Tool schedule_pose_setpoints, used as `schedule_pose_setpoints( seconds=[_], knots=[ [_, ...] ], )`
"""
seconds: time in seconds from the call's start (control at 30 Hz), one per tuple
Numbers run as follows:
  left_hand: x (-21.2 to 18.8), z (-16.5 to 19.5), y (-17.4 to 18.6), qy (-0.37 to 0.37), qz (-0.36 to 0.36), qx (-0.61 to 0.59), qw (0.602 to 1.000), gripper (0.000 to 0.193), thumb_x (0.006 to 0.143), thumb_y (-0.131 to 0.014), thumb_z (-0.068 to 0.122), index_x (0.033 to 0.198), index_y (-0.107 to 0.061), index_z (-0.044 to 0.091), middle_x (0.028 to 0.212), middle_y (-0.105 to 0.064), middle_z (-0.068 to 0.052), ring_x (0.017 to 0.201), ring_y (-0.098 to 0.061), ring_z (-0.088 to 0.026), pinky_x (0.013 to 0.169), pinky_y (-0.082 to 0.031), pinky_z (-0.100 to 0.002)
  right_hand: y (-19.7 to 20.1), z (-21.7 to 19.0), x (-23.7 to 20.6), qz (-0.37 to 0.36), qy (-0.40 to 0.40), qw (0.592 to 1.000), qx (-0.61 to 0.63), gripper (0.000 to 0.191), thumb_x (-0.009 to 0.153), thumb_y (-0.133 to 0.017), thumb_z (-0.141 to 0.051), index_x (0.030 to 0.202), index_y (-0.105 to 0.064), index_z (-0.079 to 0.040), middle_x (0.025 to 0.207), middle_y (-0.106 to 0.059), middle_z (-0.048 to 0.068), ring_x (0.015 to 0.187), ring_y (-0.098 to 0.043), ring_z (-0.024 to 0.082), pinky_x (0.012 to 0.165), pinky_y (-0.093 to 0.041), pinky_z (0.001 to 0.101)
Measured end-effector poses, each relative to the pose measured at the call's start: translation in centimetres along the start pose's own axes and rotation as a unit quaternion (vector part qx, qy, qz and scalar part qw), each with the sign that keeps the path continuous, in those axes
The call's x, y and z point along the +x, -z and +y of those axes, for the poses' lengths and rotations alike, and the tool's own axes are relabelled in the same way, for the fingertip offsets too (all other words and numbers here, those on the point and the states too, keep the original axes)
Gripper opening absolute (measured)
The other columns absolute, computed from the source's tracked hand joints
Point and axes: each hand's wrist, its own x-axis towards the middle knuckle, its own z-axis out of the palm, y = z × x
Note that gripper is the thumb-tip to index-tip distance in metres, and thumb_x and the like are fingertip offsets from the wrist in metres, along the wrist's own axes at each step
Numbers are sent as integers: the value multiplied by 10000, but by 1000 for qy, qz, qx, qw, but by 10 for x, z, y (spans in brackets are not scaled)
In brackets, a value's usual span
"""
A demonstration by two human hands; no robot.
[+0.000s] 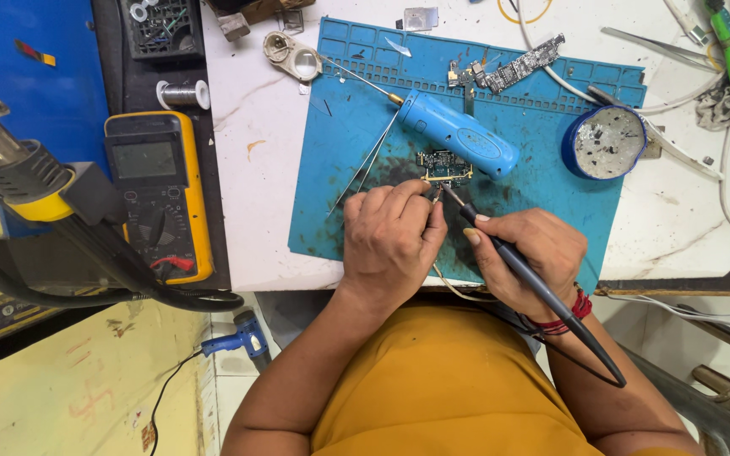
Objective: The person solders components on a small circuit board at a workbench, holding the board with tweezers in one hand while applying a soldering iron with the other. They periodically dip the iron or wire into a flux container and continue working on different points of the board throughout the clip.
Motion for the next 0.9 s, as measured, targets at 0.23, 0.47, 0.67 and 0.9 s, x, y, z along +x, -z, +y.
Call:
schedule_pose_setpoints(
  seconds=[0.23,0.47,0.67,0.9],
  knots=[
    [0,0,0,1,-1,-3,1000,143,889,-780,135,878,-647,85,1115,-721,-47,969,-648,-218,913,-421,-403,0,0,1,2,5,1000,11,153,867,-833,-58,948,-707,-24,837,-717,125,712,-692,263,641,-510,339],
    [0,0,1,1,5,-4,1000,150,891,-784,138,871,-641,96,1112,-720,-42,968,-641,-222,912,-422,-403,-1,1,0,3,3,1000,4,158,865,-835,-53,950,-704,-27,836,-716,126,708,-687,266,643,-508,343],
    [1,0,1,3,2,-5,1000,152,888,-782,134,868,-637,91,1114,-719,-40,975,-646,-221,911,-424,-407,-1,1,0,1,6,1000,1,154,859,-834,-48,953,-713,-29,824,-712,122,701,-685,265,638,-508,343],
    [1,-1,0,5,3,-6,1000,151,877,-781,128,861,-636,89,1118,-721,-46,975,-646,-226,909,-428,-409,-1,0,1,1,9,1000,5,149,853,-833,-44,942,-714,-31,818,-711,118,704,-686,261,638,-509,340]
  ],
)
